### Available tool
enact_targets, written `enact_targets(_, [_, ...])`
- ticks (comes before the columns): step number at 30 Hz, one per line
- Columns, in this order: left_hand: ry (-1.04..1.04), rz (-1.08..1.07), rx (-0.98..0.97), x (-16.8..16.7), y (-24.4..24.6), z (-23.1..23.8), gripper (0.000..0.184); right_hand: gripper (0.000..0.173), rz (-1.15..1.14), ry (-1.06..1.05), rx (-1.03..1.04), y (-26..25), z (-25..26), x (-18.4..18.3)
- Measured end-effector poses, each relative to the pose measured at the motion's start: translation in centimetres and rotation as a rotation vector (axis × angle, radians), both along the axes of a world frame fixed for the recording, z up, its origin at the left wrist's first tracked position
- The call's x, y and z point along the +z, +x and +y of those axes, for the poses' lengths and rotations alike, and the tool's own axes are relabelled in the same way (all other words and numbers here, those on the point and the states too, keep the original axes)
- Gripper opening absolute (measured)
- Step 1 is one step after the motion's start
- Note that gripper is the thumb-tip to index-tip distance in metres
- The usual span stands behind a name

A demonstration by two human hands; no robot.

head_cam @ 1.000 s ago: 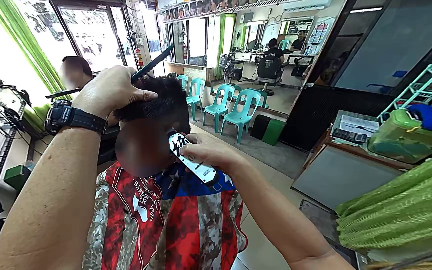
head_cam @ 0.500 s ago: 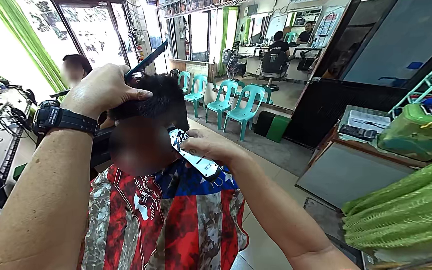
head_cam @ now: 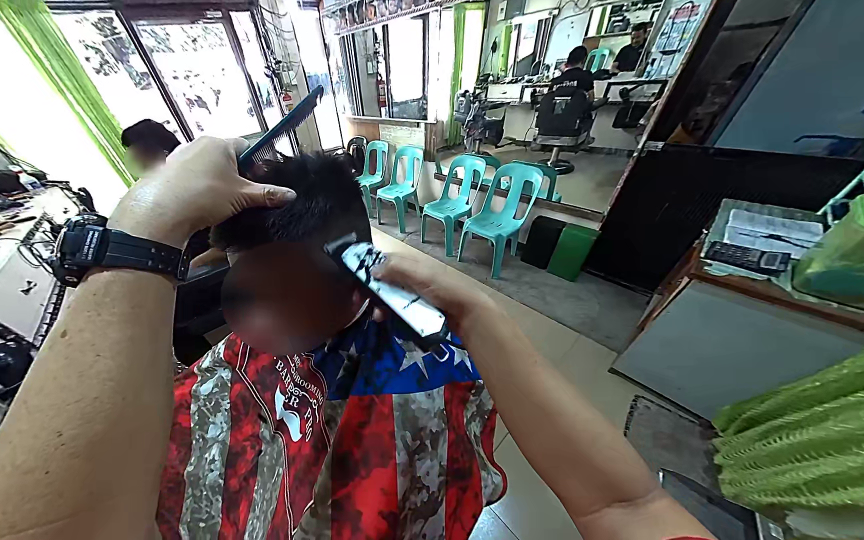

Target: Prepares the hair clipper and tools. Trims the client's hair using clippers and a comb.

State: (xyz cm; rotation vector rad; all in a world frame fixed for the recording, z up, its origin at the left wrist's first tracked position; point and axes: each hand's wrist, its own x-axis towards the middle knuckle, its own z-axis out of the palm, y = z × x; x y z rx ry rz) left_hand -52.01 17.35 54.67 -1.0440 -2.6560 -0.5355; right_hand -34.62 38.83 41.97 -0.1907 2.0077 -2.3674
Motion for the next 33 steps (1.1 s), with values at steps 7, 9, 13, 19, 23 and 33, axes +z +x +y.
enact_targets(7, [-0.053,-0.040,0.024,0.9,1.0,0.1,0.039,0.046,0.060,-0.548,0.087,0.4,5.7,-1.2])
enact_targets(9, [-0.076,-0.025,0.050,1.6,2.0,0.3,0.037,0.045,-0.009,-0.425,0.060,0.7,6.8,-1.9])
enact_targets(13, [0.010,0.004,0.130,2.4,3.6,1.9,0.041,0.041,-0.109,-0.329,0.156,-0.4,8.5,-3.2])
enact_targets(19, [-0.169,-0.067,0.363,2.5,4.2,5.0,0.043,0.027,-0.120,-0.262,0.374,-2.8,8.9,-3.6])
enact_targets(23, [-0.151,-0.079,0.416,2.5,4.0,5.4,0.045,0.026,-0.142,-0.333,0.495,-3.2,8.1,-2.8])
enact_targets(33, [-0.150,-0.057,0.431,2.2,4.2,5.7,0.044,0.024,-0.220,-0.432,0.591,-3.7,7.1,-2.8])
